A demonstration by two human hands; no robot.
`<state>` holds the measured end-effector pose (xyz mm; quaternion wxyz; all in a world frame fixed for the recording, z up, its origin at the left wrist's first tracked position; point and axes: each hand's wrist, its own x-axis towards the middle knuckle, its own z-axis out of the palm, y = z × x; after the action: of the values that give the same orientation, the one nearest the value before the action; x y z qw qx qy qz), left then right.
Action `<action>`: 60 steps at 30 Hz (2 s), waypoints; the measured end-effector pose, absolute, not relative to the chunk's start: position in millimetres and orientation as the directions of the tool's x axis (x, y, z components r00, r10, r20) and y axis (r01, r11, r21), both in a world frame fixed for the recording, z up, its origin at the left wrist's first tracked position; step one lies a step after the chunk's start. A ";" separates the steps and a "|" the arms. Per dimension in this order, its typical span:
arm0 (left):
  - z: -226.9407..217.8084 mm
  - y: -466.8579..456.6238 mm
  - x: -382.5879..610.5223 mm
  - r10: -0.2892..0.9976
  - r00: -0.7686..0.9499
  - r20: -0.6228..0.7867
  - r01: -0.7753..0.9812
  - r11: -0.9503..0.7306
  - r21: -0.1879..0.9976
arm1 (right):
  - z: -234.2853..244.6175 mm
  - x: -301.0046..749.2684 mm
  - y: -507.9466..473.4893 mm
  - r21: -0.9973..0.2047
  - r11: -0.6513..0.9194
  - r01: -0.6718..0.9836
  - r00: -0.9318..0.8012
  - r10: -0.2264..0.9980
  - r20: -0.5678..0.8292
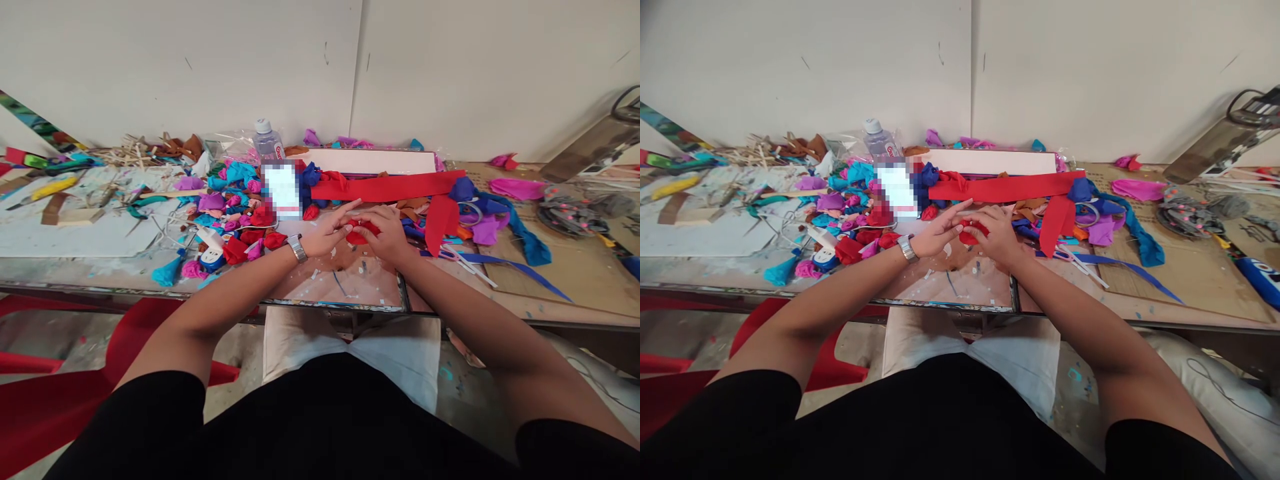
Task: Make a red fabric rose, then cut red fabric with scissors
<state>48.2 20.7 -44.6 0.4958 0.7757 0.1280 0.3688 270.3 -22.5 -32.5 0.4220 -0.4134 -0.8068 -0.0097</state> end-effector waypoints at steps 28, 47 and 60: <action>-32.8 13.4 48.7 0.643 0.668 0.375 -0.184 -0.346 0.920 | -27.2 270.0 -24.9 -0.372 0.646 0.667 -0.232 0.655 0.719; -28.1 14.0 50.2 0.701 0.641 0.312 -0.169 -0.268 0.949 | -24.8 270.8 -27.3 -0.361 0.713 0.602 -0.375 0.651 0.660; -26.0 17.5 46.9 0.855 0.420 0.304 -0.010 -0.331 0.944 | -23.8 269.2 -25.5 -0.509 0.624 0.593 -0.112 0.690 0.716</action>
<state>46.9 17.5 -26.0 0.4895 0.6858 0.3081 0.4418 269.2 -25.5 -23.8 0.5085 -0.4308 -0.7440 0.0476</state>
